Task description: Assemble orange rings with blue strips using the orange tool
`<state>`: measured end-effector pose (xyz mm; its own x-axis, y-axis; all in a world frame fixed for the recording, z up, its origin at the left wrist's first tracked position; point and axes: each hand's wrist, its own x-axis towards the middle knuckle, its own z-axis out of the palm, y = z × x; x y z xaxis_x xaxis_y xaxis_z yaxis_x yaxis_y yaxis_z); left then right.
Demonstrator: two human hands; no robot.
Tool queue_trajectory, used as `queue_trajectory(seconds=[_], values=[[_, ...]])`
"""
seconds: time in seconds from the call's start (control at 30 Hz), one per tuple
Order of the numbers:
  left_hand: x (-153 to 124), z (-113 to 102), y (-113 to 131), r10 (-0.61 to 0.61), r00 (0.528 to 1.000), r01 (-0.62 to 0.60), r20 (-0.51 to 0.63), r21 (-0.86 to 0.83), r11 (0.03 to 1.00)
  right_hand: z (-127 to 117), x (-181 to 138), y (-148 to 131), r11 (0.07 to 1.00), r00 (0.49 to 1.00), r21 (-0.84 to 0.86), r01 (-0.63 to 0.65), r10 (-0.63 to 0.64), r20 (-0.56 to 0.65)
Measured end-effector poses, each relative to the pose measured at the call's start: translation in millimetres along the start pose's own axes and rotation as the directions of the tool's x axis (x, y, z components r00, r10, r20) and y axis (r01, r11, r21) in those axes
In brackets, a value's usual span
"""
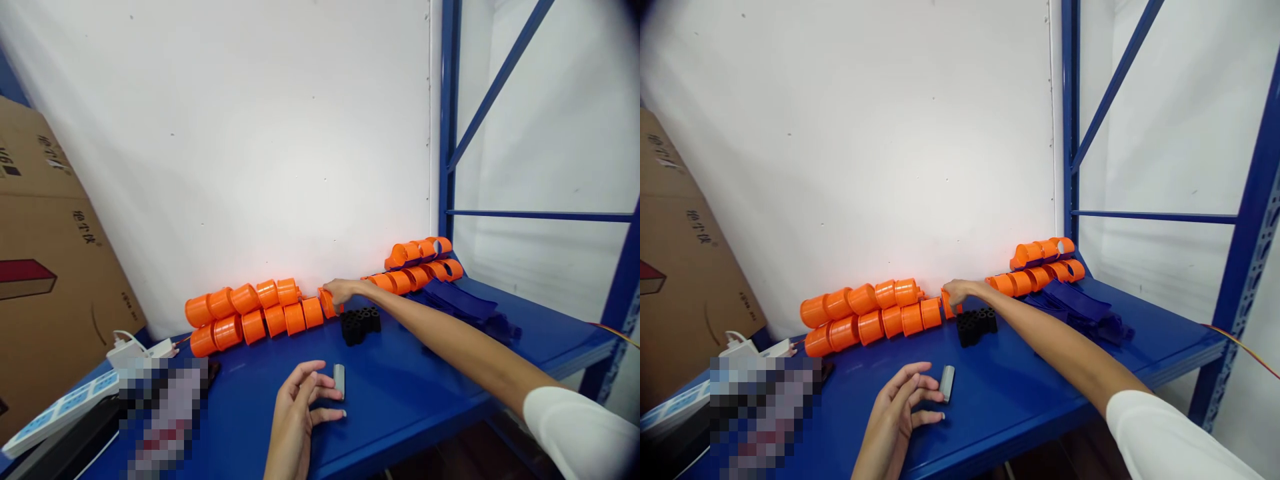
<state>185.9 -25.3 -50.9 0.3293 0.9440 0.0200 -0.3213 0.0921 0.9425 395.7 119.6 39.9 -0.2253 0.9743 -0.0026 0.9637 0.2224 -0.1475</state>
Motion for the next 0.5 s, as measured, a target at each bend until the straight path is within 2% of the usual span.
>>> queue_trajectory(seconds=[0.13,0.23,0.27,0.33,0.4,0.5], values=[[2,-1,-2,-0.002,1.000,0.002,0.003,-0.015,1.000,-30,-33,0,1.000,0.985,-0.027,-0.013,0.008,-0.172],[3,-2,-1,0.000,1.000,-0.001,-0.015,-0.061,0.998,-32,-84,-20,0.999,0.942,-0.051,-0.002,-0.015,-0.336],[3,-2,0,0.001,1.000,-0.004,-0.028,-0.093,0.996,-26,-105,-32,0.998,0.926,-0.063,0.029,-0.050,-0.373],[3,-2,1,-0.014,0.999,0.007,-0.039,-0.165,0.986,-3,-146,-57,0.960,0.863,-0.151,0.236,-0.278,-0.421],[3,-3,2,-0.054,0.998,0.048,-0.021,-0.227,0.973,25,-178,-80,0.903,0.824,-0.211,0.375,-0.429,-0.370],[3,-4,-1,-0.130,0.991,0.120,-0.020,-0.268,0.956,62,-201,-97,0.815,0.751,-0.302,0.494,-0.575,-0.324]])
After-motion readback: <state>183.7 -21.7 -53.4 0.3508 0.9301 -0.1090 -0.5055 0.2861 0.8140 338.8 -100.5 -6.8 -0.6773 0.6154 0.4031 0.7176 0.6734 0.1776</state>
